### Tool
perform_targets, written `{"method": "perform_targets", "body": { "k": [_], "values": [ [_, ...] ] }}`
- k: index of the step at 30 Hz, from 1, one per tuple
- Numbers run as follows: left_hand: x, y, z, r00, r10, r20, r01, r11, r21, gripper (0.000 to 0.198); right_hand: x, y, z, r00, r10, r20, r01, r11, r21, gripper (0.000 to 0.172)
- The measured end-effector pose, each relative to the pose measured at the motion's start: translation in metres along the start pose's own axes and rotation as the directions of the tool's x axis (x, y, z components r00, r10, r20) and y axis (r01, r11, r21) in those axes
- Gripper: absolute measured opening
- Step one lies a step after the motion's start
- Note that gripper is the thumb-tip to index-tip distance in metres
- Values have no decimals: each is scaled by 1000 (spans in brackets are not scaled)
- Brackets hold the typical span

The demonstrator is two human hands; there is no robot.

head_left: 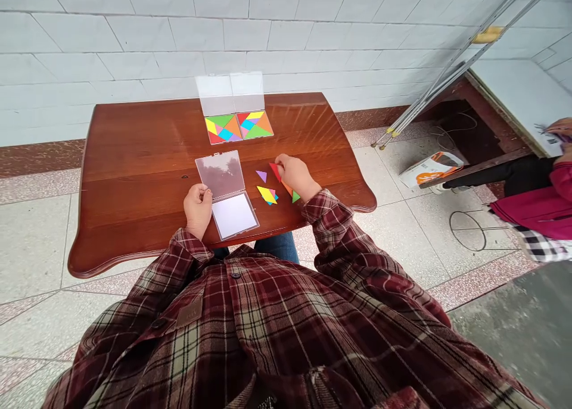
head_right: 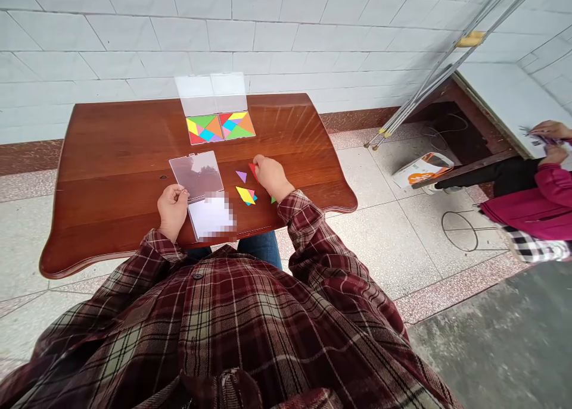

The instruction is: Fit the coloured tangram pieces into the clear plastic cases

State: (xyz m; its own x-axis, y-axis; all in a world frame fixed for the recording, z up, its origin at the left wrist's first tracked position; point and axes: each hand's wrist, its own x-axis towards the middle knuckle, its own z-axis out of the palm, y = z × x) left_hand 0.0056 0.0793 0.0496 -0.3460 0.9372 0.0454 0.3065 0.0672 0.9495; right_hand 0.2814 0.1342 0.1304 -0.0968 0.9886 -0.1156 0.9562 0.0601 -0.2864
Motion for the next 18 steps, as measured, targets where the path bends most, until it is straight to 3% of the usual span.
{"method": "perform_targets", "body": {
  "k": [4, 7, 11, 18],
  "values": [
    [0, 0, 0, 1000, 11, -1, -11, 1000, 13, 5, -21, -23, 11, 971, -234, 44, 200, 902, 383, 24],
    [0, 1, 0, 1000, 24, -5, -24, 1000, 20, 4, -33, -48, 29, 925, -345, 160, 224, 834, 505, 16],
    [0, 0, 1, 999, 39, -11, -39, 999, 26, 4, -34, -68, 45, 918, -348, 188, 260, 890, 375, 16],
    [1, -9, 3, 999, 34, -2, -34, 999, 6, 7, -46, -72, 35, 963, -250, 100, 240, 965, 105, 24]
  ]
}}
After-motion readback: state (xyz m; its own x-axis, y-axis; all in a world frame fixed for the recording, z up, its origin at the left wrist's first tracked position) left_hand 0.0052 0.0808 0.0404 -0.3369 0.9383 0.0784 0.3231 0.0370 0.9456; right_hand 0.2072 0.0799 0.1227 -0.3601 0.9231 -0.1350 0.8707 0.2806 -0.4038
